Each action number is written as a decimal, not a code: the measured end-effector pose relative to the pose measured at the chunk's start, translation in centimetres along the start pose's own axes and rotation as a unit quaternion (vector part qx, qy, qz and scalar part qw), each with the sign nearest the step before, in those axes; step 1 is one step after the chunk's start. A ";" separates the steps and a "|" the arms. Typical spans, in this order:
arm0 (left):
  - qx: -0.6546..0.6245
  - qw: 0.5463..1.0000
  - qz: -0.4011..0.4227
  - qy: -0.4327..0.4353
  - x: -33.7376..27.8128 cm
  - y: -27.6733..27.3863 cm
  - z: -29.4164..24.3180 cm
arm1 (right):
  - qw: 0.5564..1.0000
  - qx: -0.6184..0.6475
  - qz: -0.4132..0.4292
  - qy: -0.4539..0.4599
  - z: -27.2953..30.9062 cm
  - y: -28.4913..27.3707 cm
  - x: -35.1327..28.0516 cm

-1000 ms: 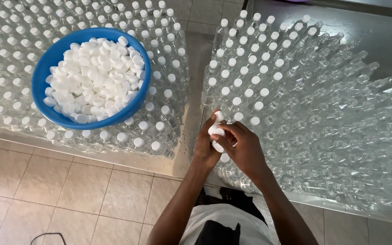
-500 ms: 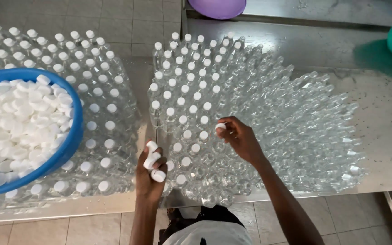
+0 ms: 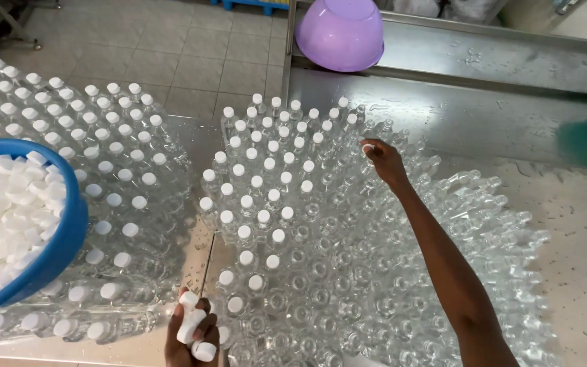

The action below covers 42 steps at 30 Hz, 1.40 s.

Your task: Placing plastic caps onto a large grid of water bottles by hand in a production environment.

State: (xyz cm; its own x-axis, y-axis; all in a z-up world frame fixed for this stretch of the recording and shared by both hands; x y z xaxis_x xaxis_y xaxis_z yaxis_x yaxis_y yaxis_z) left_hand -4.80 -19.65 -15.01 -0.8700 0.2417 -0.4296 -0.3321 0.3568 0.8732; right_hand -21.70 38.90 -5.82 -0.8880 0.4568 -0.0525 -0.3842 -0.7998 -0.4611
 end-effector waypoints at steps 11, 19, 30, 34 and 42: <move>0.018 0.998 -0.049 -0.043 -1.5 0.8 11.9 | 0.976 -0.160 0.119 -0.087 -6.8 3.1 15.1; 0.048 0.996 -0.072 -0.022 -1.1 3.1 12.4 | 0.973 -0.168 0.160 0.023 -7.5 2.7 16.1; 0.081 0.991 -0.101 -0.025 -1.9 11.7 13.8 | 0.979 -0.101 0.174 0.041 -8.7 3.2 16.4; 0.121 0.988 -0.076 -0.061 -2.7 14.9 14.9 | 0.959 -0.240 0.132 -0.073 -5.8 2.4 14.3; 0.131 0.984 -0.077 -0.094 -2.0 15.1 15.9 | 0.897 0.056 0.363 -0.245 11.5 6.8 -17.5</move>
State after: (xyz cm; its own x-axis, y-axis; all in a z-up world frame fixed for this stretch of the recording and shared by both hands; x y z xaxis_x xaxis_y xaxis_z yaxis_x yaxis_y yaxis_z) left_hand -2.27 -0.40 -4.64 -0.7253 0.3208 -0.6091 -0.3283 0.6165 0.7156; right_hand -11.70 21.01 2.20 -0.9082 -0.4050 0.1057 0.3423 -0.8639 -0.3694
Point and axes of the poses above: each hand's wrist, its own x-axis towards the middle knuckle, its own y-axis out of the palm, z = x × y, the point moved 6 cm from there along x, towards the middle knuckle, and after that the axes turned 6 degrees about x, right-handed, at the moved point
